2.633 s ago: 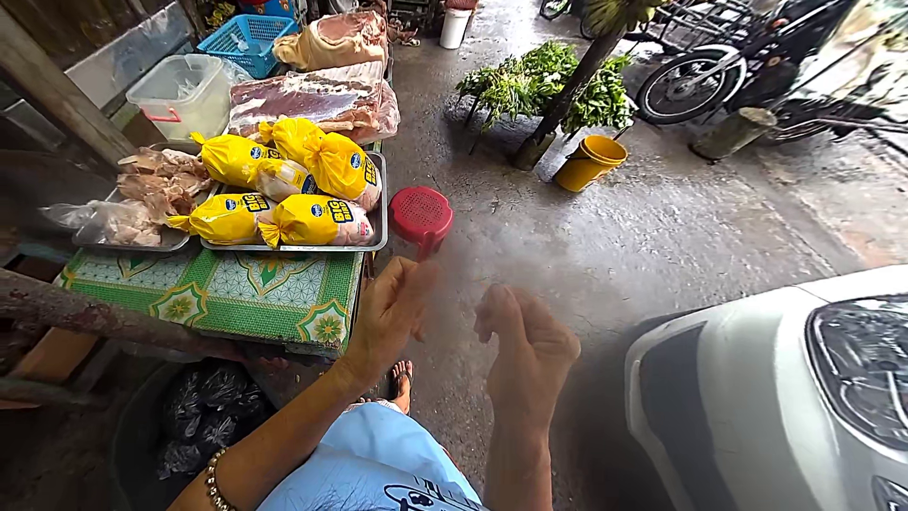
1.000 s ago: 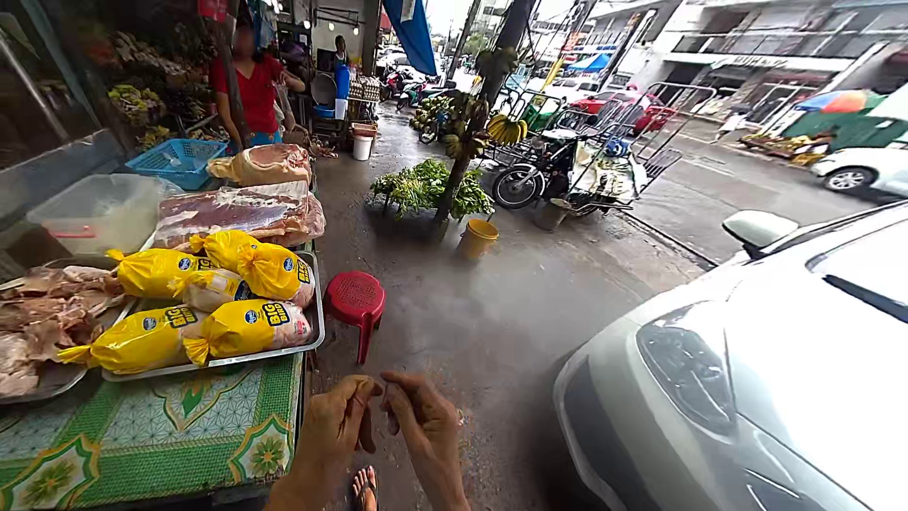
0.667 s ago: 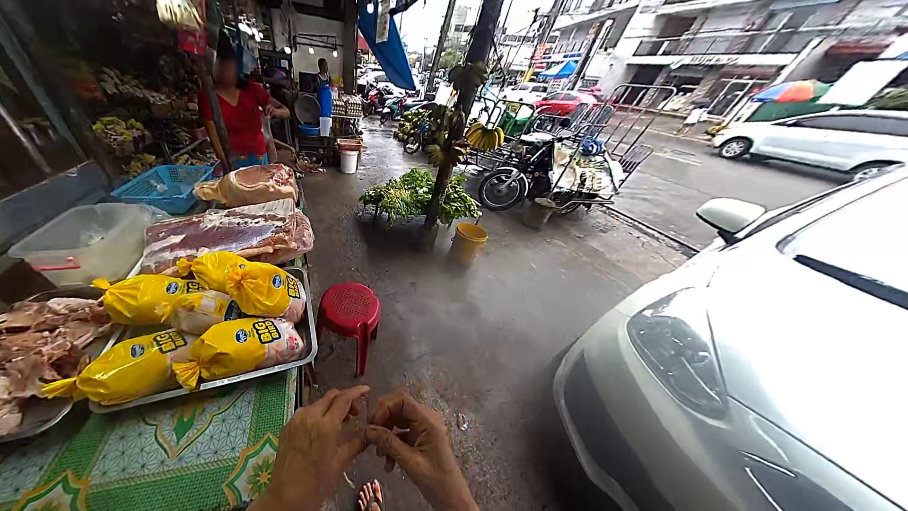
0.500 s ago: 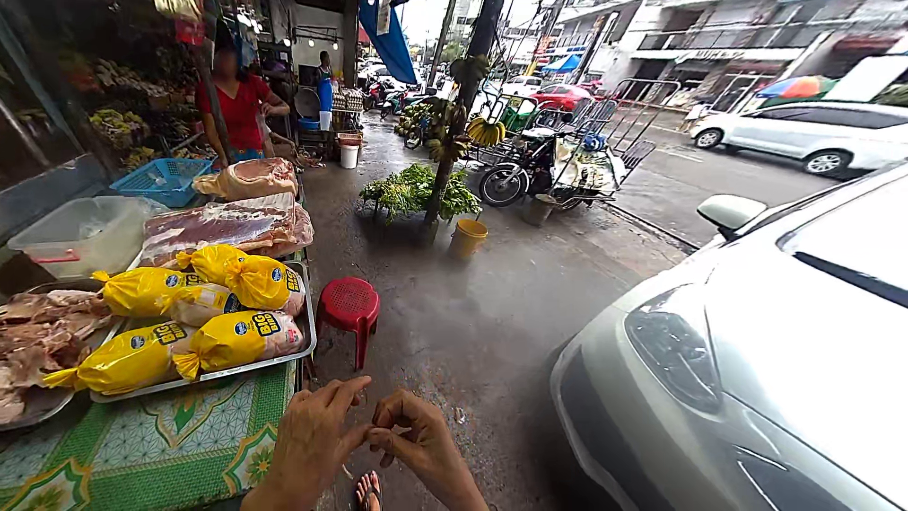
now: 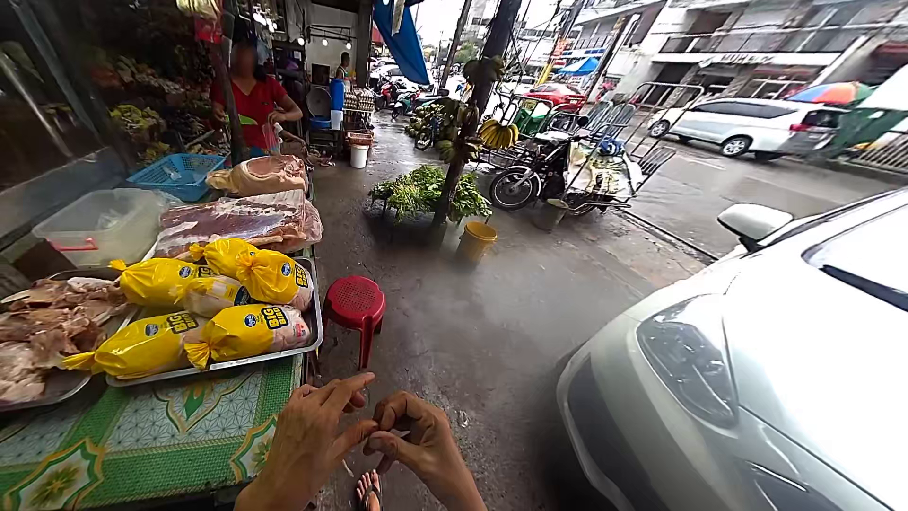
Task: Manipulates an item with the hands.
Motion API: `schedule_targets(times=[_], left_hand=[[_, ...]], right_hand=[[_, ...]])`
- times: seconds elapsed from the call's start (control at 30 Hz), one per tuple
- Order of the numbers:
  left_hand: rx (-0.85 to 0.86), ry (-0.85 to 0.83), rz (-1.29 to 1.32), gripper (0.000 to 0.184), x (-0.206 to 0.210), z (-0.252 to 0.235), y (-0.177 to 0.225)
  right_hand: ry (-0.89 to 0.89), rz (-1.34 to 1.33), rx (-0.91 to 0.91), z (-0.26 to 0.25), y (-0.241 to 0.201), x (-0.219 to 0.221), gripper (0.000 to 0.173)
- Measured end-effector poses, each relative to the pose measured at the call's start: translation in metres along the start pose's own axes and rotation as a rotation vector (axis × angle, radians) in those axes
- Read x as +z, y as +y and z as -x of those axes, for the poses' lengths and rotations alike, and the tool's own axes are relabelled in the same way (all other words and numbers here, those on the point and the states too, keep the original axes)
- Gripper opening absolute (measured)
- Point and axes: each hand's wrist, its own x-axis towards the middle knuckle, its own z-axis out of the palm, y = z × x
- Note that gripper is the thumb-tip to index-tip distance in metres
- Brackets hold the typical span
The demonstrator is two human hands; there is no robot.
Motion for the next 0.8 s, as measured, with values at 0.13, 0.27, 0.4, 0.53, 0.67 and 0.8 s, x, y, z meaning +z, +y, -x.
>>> schedule_targets(times=[0.13,0.27,0.4,0.53,0.67,0.8], left_hand=[[0.014,0.062,-0.006,0.043,0.004,0.001,0.002],[0.040,0.120,-0.039,0.040,0.007,0.000,0.002],[0.038,0.135,-0.026,0.039,0.008,-0.002,0.002],[-0.017,0.154,0.100,0.036,0.013,-0.004,0.008],[-0.097,0.230,0.352,0.026,0.022,-0.007,0.016],[-0.161,0.269,0.422,0.025,0.023,-0.009,0.015]], right_hand=[[0.015,-0.100,0.087,-0.003,-0.006,0.005,0.012],[-0.001,-0.145,0.152,-0.004,-0.005,0.010,0.017],[-0.001,-0.117,0.125,-0.004,-0.003,0.011,0.022],[0.067,-0.118,0.076,-0.005,-0.004,0.018,0.024],[0.228,-0.136,0.053,-0.007,0.000,0.041,0.023],[0.329,-0.279,0.144,-0.008,0.000,0.054,0.020]])
